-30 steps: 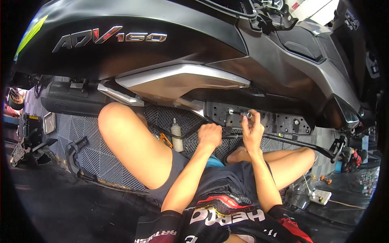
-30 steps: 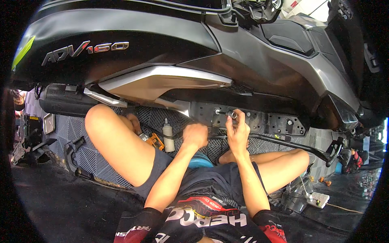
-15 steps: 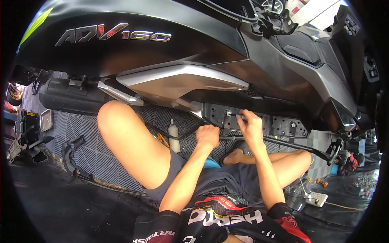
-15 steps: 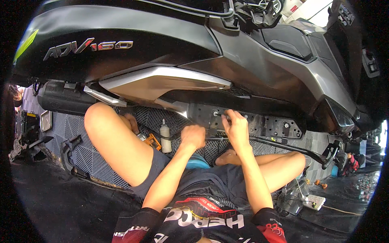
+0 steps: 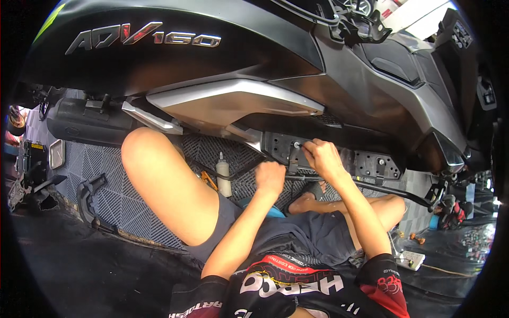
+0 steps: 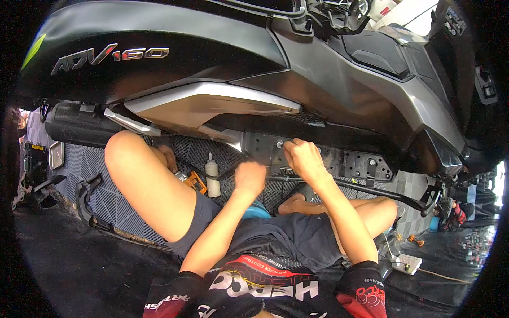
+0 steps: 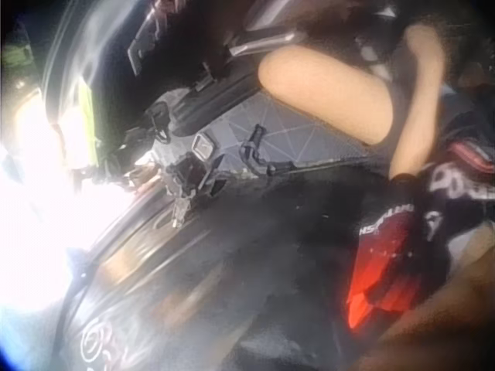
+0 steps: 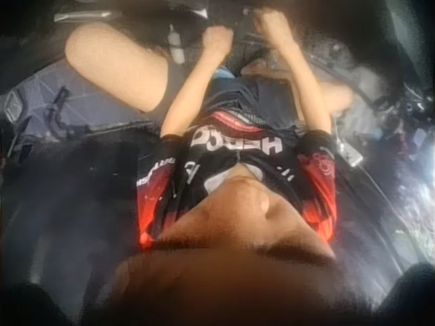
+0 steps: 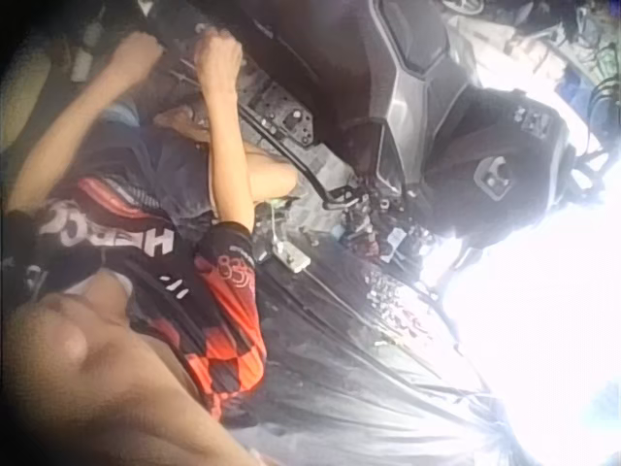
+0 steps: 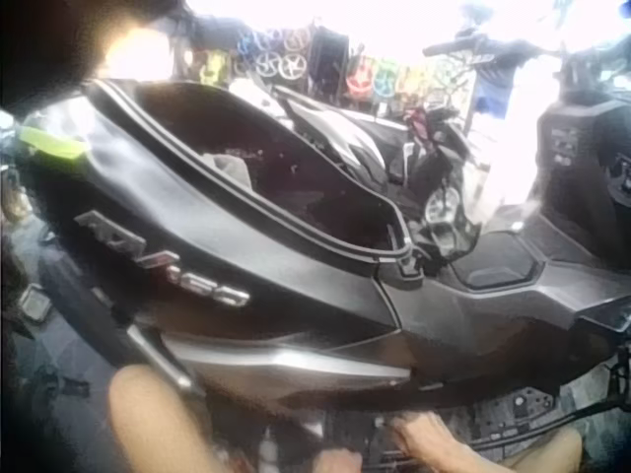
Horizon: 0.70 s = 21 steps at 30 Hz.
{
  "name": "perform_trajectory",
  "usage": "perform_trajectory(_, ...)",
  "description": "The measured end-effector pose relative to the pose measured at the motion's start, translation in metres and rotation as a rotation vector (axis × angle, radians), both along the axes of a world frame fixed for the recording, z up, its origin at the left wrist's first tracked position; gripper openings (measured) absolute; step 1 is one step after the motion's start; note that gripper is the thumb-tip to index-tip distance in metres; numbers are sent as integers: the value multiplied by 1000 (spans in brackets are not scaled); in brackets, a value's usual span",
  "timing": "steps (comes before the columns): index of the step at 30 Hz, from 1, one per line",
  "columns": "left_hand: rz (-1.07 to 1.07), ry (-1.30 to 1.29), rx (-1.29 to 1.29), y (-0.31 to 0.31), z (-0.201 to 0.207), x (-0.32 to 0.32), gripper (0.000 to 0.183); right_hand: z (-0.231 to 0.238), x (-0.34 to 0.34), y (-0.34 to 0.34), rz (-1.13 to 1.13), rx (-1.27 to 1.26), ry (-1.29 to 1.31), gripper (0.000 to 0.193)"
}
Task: The person installs a metal crash bar onto the side of a motorcycle by positioning the frame against the bike, inserting several bolts by hand, and tightening them with a power drill and a socket wrench.
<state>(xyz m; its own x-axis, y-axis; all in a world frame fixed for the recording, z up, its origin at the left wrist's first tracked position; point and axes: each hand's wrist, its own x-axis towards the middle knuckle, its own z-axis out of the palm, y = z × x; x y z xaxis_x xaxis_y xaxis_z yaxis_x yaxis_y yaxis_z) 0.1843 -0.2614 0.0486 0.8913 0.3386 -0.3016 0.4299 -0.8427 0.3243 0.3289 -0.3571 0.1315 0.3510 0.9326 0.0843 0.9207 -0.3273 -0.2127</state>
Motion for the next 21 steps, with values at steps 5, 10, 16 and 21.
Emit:
perform_trajectory(5, 44, -26, 203, -16, -1, -10, 18, 11, 9, 15, 2, -76, 113, 14)
perform_trajectory(10, 42, -40, 368, -47, 10, -8, 29, 9, 16, 22, -16, -120, 123, 15)
perform_trajectory(16, 47, -110, 439, -67, 22, -14, 45, 7, 28, 24, -30, -111, 117, 15)
perform_trajectory(21, -75, -321, 388, -98, 39, -14, 58, 4, 38, 21, 9, -118, 96, 15)
